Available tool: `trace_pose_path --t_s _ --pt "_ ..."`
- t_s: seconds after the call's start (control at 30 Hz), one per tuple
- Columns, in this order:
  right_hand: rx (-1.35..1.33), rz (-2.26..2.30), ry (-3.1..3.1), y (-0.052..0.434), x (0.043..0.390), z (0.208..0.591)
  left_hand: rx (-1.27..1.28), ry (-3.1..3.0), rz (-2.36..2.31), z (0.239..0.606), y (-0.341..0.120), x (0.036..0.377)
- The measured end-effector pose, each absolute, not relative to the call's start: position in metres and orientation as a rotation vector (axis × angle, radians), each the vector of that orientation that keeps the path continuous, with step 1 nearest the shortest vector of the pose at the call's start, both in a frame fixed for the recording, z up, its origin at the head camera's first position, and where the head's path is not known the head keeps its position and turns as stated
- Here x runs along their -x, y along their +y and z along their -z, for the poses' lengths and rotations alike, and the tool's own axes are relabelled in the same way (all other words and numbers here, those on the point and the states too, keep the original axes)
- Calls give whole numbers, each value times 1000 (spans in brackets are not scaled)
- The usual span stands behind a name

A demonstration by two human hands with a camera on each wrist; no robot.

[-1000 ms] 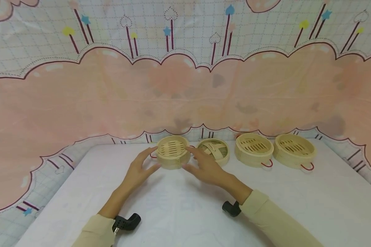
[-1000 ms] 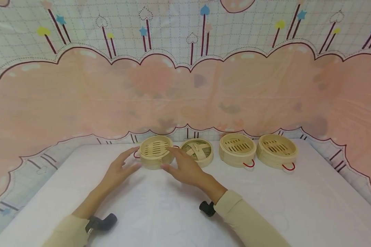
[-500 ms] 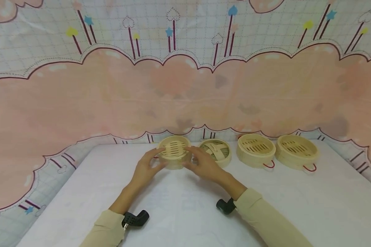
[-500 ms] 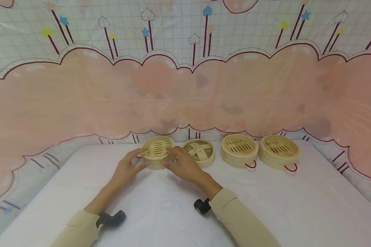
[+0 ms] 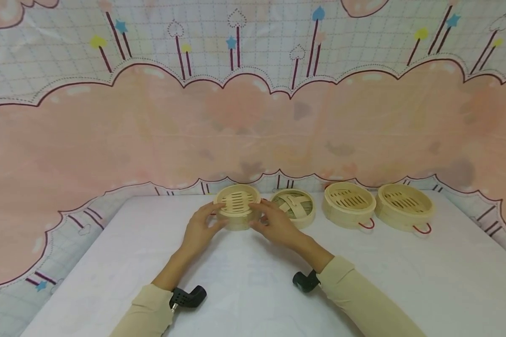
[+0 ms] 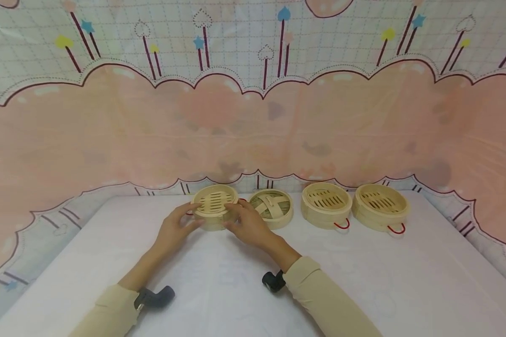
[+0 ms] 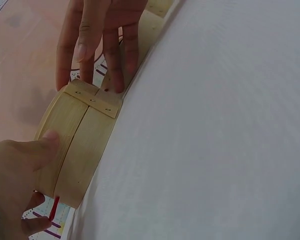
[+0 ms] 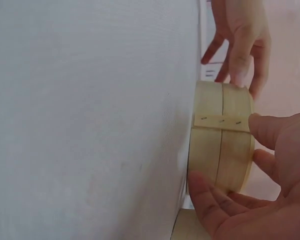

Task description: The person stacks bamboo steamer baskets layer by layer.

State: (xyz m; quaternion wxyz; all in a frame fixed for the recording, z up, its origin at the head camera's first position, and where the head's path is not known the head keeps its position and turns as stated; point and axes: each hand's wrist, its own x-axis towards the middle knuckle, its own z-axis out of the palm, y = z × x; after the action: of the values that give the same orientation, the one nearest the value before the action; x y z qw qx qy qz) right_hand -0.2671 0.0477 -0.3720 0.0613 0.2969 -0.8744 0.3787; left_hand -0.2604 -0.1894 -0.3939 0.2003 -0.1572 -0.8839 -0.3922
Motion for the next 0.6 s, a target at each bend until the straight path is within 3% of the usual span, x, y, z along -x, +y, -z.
trace_pose_path --t_s 0.6 --pt "-922 -1149 -2677 51 264 370 267 -2445 1003 386 -191 254"
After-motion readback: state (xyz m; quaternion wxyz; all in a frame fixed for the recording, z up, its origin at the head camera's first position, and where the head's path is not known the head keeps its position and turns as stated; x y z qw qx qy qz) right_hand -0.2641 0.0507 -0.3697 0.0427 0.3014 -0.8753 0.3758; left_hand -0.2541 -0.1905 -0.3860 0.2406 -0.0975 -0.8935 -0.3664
